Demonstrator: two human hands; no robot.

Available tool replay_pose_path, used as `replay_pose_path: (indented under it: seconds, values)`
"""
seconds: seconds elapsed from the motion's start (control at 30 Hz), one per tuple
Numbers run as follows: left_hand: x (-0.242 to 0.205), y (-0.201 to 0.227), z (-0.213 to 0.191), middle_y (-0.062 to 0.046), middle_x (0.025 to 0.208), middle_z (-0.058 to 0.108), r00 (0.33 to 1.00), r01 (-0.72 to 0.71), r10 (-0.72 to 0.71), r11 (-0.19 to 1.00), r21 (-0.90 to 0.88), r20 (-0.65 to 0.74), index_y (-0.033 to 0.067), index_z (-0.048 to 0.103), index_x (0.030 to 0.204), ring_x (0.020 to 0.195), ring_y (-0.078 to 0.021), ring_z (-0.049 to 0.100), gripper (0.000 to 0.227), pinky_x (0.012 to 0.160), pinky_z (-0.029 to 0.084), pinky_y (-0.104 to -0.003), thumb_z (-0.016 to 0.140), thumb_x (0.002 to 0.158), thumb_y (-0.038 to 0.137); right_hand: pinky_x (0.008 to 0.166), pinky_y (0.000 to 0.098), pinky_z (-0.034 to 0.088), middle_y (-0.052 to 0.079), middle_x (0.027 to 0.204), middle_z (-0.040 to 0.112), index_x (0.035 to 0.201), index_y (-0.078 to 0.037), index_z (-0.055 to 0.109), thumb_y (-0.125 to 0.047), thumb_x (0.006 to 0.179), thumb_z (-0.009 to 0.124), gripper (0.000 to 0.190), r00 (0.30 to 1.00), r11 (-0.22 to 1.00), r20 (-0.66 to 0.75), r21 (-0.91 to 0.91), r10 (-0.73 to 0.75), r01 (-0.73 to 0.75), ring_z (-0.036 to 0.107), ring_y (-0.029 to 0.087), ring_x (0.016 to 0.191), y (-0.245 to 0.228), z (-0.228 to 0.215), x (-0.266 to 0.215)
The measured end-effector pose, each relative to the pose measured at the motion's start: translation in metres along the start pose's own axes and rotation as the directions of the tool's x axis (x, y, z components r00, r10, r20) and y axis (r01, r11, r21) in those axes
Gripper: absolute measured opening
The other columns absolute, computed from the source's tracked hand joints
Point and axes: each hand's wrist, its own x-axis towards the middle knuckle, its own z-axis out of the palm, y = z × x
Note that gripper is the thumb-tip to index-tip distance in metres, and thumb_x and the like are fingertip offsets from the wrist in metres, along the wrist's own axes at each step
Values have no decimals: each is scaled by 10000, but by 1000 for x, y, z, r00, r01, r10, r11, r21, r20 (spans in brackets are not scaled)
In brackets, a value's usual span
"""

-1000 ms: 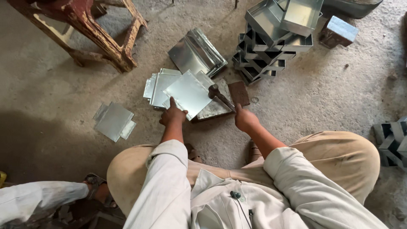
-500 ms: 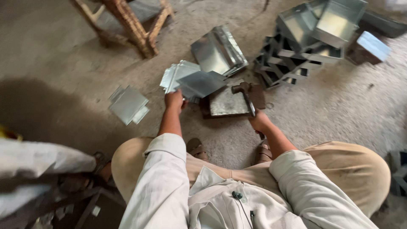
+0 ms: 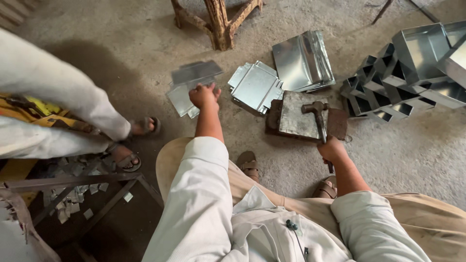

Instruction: The person sits on the floor and uses a hammer to strike the edges of rectangular metal sheets placed on a wooden block. They repeatedly pick up sheets from a pile, position them, and hammer them before moving them to a finished stack.

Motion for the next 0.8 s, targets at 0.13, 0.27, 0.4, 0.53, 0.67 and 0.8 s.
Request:
replay_pose_path:
  seconds: [0.13,0.27,0.4,0.53,0.67,0.8]
  values:
    - [20,1,-32,-166,1291,598,925,353,-352,935,-15,-145,-5,483,1350,1032,-365,658,501,720,608,-513,473,1052,399,587,453,598,237,820,740,1092,39,698,-262,911,684,352,999,991,-6,-121,47,-47,743,333,636,8,1,11]
    - [18,-19,-23,-122,1239,611,946,325,-316,925,198,-74,126,467,1360,915,-333,618,476,715,554,-504,604,962,348,876,464,560,214,1030,759,1134,-54,768,-457,870,725,484,997,918,-71,-397,-21,-9,719,374,984,4,-5,17]
    - [10,-41,-12,-134,1037,680,975,148,-213,841,520,67,21,599,1208,731,-300,612,428,605,531,-487,630,932,347,956,461,544,191,1100,767,1116,-56,799,-586,868,701,594,996,901,-52,-425,76,-91,708,360,1094,-7,-14,9]
    - [2,-66,-1,-168,917,659,980,98,-191,730,676,64,-12,677,1122,677,-288,606,413,583,532,-496,671,946,362,914,470,542,208,1133,736,1099,-52,797,-636,875,714,632,982,860,-94,-501,-162,94,676,396,1087,-17,-37,8]
    - [-5,-92,12,-154,949,692,970,155,-244,629,762,4,-3,688,1110,735,-293,617,472,604,517,-520,697,931,435,805,420,552,179,1027,749,1231,-25,704,-479,870,768,584,948,964,-206,-162,-243,212,715,309,938,-48,-91,-30]
    - [-9,-117,28,-150,1140,637,924,146,-376,516,844,70,35,601,1248,946,-345,629,567,712,534,-569,644,953,517,662,307,528,82,905,729,1254,-34,669,-257,948,701,380,947,942,-191,170,-257,290,704,162,790,-76,-116,-87]
